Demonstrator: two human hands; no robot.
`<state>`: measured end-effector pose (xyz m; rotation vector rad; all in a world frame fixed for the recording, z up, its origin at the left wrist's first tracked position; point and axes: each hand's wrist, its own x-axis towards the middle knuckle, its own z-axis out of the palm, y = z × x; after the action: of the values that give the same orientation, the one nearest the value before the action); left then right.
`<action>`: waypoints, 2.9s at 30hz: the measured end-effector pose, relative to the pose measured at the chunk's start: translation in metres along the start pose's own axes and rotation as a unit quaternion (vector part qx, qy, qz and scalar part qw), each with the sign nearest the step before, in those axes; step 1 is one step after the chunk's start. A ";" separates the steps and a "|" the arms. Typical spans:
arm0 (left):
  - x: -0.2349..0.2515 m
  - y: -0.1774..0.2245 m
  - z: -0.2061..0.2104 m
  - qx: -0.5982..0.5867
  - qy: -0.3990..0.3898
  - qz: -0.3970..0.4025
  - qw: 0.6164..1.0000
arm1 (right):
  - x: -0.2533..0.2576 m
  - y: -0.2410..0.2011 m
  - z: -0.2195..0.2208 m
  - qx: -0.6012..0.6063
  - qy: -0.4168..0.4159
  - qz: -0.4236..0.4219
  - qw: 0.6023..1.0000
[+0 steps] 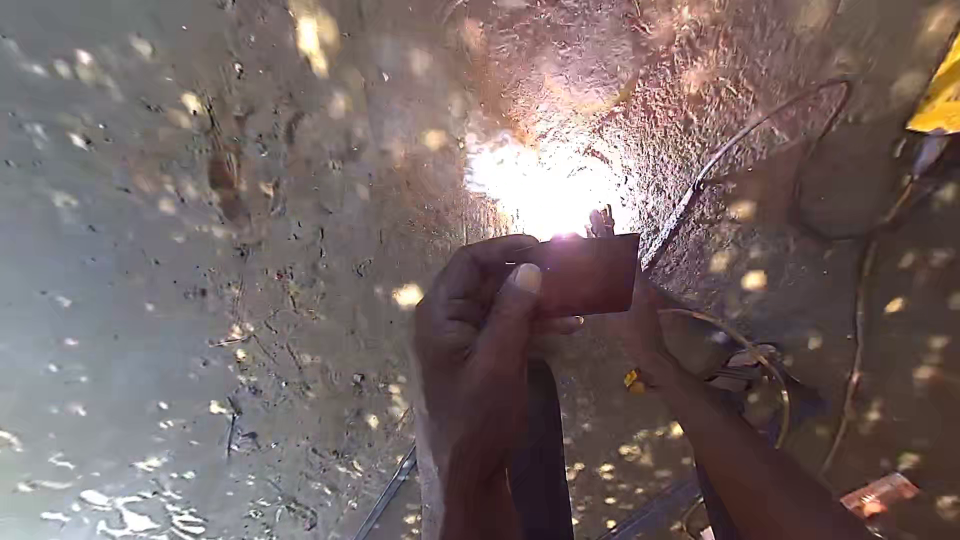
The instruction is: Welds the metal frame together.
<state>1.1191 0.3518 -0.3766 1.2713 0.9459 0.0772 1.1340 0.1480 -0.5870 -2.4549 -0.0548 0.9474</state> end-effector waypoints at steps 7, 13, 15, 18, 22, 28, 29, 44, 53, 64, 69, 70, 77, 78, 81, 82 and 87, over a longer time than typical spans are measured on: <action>0.005 -0.003 -0.001 -0.111 0.154 0.003 0.982 | 0.011 0.000 0.004 0.053 0.012 0.025 0.998; 0.008 0.001 0.003 -0.199 0.222 -0.010 0.954 | 0.006 0.006 0.000 0.051 0.012 0.018 0.998; 0.008 0.001 0.004 -0.203 0.219 -0.008 0.954 | 0.006 0.006 0.000 0.043 0.009 0.018 0.999; 0.007 0.001 0.005 -0.196 0.180 0.005 0.964 | 0.009 0.005 0.002 0.037 0.007 0.017 0.999; 0.005 -0.002 0.005 -0.146 0.084 0.028 0.985 | 0.011 0.007 0.003 0.024 -0.002 0.012 1.000; 0.003 -0.005 0.009 -0.040 -0.047 0.037 0.997 | 0.006 0.002 -0.002 0.026 -0.004 0.026 0.999; 0.003 -0.005 0.010 -0.022 -0.053 0.034 0.998 | 0.007 -0.001 -0.006 0.021 -0.024 0.042 0.999; 0.004 -0.003 0.008 0.008 -0.040 0.025 0.999 | 0.004 0.005 -0.002 0.027 -0.013 0.023 0.999; 0.006 -0.004 0.008 -0.002 -0.042 0.029 0.999 | 0.006 0.006 0.002 0.037 -0.010 0.017 0.999; 0.007 -0.003 0.008 -0.001 -0.037 0.028 0.999 | 0.007 0.006 0.001 0.036 -0.015 0.019 0.999; 0.008 -0.003 0.007 0.004 -0.037 0.033 0.999 | 0.008 0.005 0.002 0.047 -0.012 0.010 0.999; 0.008 -0.003 0.007 0.014 -0.036 0.032 0.999 | 0.009 0.007 0.003 0.038 -0.013 0.007 0.999; 0.011 -0.004 0.007 -0.010 -0.023 0.025 0.999 | 0.014 0.004 0.004 0.019 -0.025 0.005 1.000; 0.010 -0.005 0.008 -0.026 -0.004 0.022 0.999 | 0.018 0.005 0.006 0.015 -0.031 0.012 0.999; 0.012 -0.004 0.009 -0.089 0.100 0.007 0.991 | 0.025 0.002 0.003 0.033 -0.025 0.041 0.998; 0.014 -0.004 0.008 -0.115 0.137 0.003 0.984 | 0.025 0.002 0.001 0.043 -0.021 0.047 0.998; 0.017 -0.002 0.009 -0.197 0.218 -0.007 0.956 | 0.017 0.009 -0.003 0.034 -0.015 0.036 0.999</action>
<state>1.1348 0.3528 -0.3874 0.8889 1.2427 0.5288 1.1477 0.1422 -0.6003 -2.3946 0.0558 1.0007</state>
